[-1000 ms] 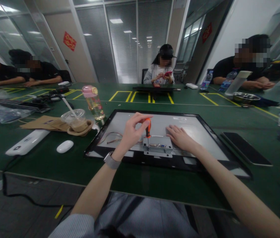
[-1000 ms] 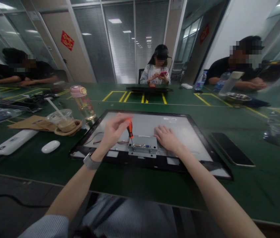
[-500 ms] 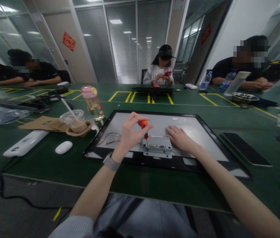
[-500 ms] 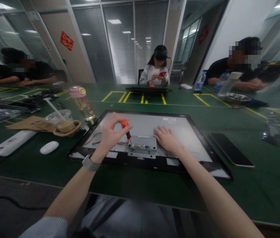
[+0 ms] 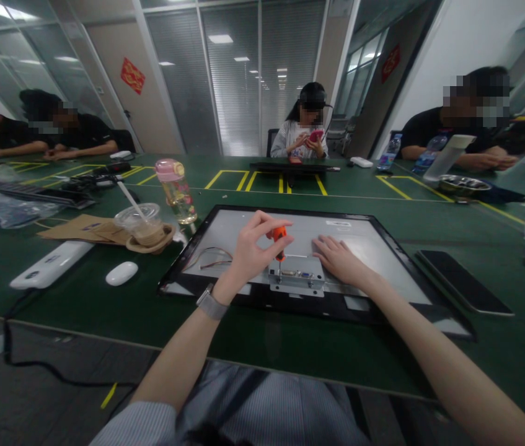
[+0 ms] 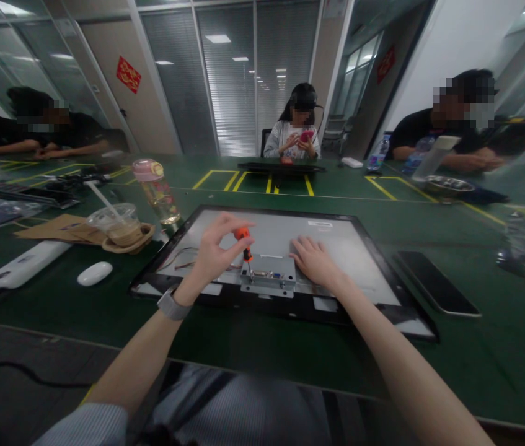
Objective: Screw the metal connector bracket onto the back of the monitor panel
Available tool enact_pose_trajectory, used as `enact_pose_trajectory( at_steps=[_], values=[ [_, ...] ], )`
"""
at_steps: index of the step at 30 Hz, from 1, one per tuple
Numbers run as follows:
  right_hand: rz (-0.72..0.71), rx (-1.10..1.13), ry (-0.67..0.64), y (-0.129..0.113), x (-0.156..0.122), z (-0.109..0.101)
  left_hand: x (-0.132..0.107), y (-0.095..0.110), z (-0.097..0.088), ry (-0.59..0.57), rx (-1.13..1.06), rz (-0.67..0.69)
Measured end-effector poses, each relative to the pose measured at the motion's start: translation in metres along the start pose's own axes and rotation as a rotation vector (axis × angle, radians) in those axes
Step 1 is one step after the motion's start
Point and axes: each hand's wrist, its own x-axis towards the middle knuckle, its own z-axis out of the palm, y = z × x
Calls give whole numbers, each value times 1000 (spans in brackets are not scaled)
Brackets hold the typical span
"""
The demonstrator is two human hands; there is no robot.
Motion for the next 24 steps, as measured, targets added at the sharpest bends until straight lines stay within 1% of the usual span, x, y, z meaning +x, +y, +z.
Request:
enact_pose_trajectory(
  at_steps=[2,7,9,15,21,24],
  values=[
    [0,0,-1,0,0,1,0,0,1,-2,-37,-24],
    [7,-3,-1,3,2,5,-2,1,2,-41,-185,-165],
    [9,-2,0,4,2,6,-3,0,3,-50,-233,-201],
    [8,-7,4,3,2,5,-1,0,4,-1,-269,-222],
    [8,19,2,2,2,2,-3,-1,3,-38,-429,-365],
    [10,27,3,2,2,2,-3,-2,3,-28,-428,-357]
  ],
)
